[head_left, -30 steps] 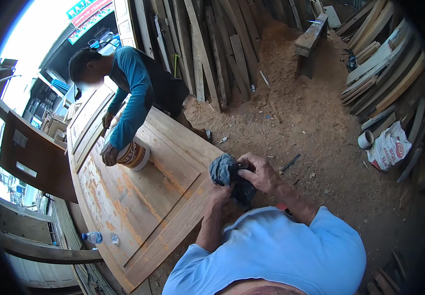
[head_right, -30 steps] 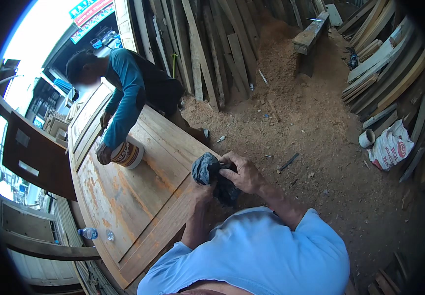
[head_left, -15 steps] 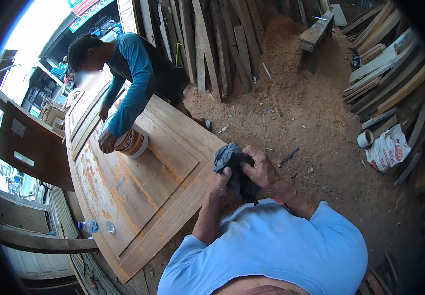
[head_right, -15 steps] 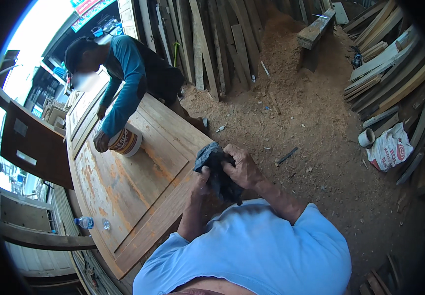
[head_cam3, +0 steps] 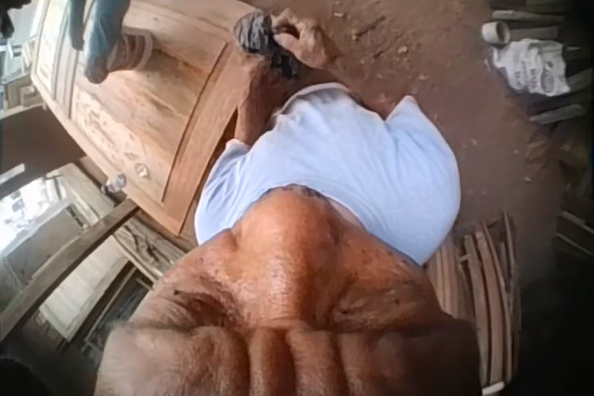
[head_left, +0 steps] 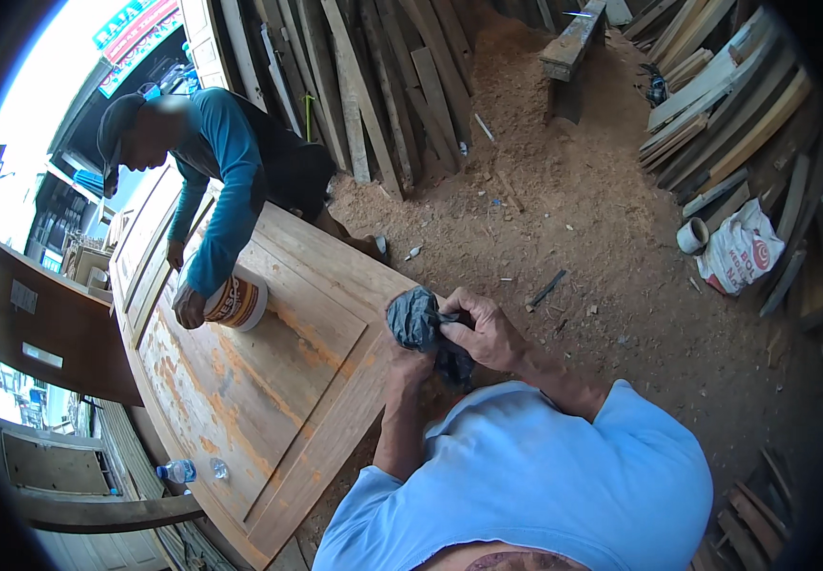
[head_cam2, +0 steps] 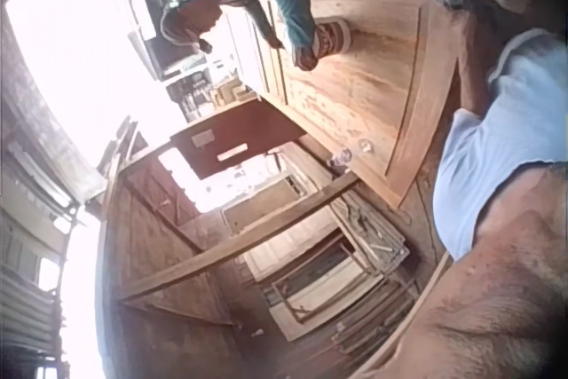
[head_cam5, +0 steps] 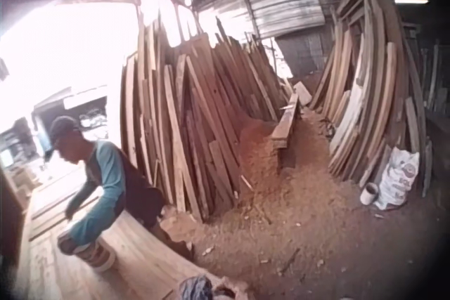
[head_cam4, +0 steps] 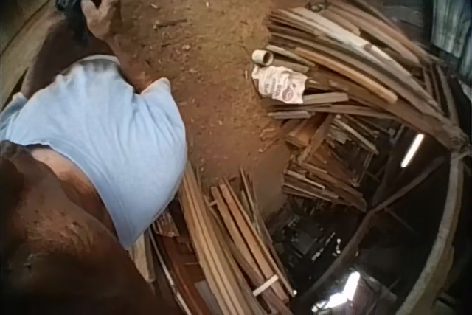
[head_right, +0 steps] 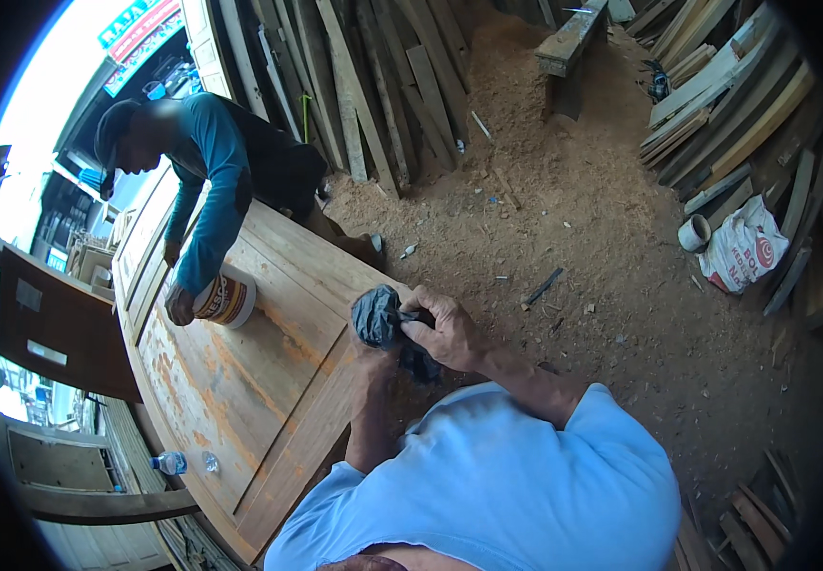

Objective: The person holds a small black bag while standing in a woodworking shop and watching another person apply wood filler to a wooden door. The person then walks across the workshop area and reaches into a large pile of sawdust before returning to the workstation.

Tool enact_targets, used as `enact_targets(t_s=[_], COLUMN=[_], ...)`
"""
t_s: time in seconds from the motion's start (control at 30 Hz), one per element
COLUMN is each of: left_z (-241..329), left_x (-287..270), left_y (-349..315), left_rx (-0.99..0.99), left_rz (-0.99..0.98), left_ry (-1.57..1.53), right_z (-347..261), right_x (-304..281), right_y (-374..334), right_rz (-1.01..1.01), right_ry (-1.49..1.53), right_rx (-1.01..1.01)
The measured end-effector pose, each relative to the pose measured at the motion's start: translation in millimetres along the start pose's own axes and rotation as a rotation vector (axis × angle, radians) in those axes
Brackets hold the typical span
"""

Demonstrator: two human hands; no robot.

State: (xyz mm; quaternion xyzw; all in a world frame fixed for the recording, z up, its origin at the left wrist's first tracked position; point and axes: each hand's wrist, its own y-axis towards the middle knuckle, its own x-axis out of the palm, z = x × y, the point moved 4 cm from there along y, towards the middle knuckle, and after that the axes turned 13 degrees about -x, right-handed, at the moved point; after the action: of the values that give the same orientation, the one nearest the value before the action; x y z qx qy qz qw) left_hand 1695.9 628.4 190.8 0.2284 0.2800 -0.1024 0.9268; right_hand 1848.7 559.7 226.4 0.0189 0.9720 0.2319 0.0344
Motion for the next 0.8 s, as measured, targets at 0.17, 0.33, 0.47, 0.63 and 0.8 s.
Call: enact_targets(t_s=[0.17,0.33,0.47,0.63,0.8], left_z=[9,8,28,28,4], left_x=[1,6,1,-7,-6], left_y=[-10,-18,-16,-21,-17], left_rx=[-0.294,-0.394,-0.439,-0.328,-0.419], left_rz=[0.056,0.008,-0.203,-0.455,-0.425], left_ry=[-0.561,-0.523,-0.670,-1.163,-1.116], right_z=[-18,-8,10,38,27], right_x=[12,14,-1,-12,-14], right_y=[2,2,5,4,5], right_rz=[0.039,0.078,0.131,0.168,0.136], right_ry=[-0.311,-0.248,-0.166,0.032,0.359], right_rx=[-0.257,-0.062,-0.019,0.041,0.091])
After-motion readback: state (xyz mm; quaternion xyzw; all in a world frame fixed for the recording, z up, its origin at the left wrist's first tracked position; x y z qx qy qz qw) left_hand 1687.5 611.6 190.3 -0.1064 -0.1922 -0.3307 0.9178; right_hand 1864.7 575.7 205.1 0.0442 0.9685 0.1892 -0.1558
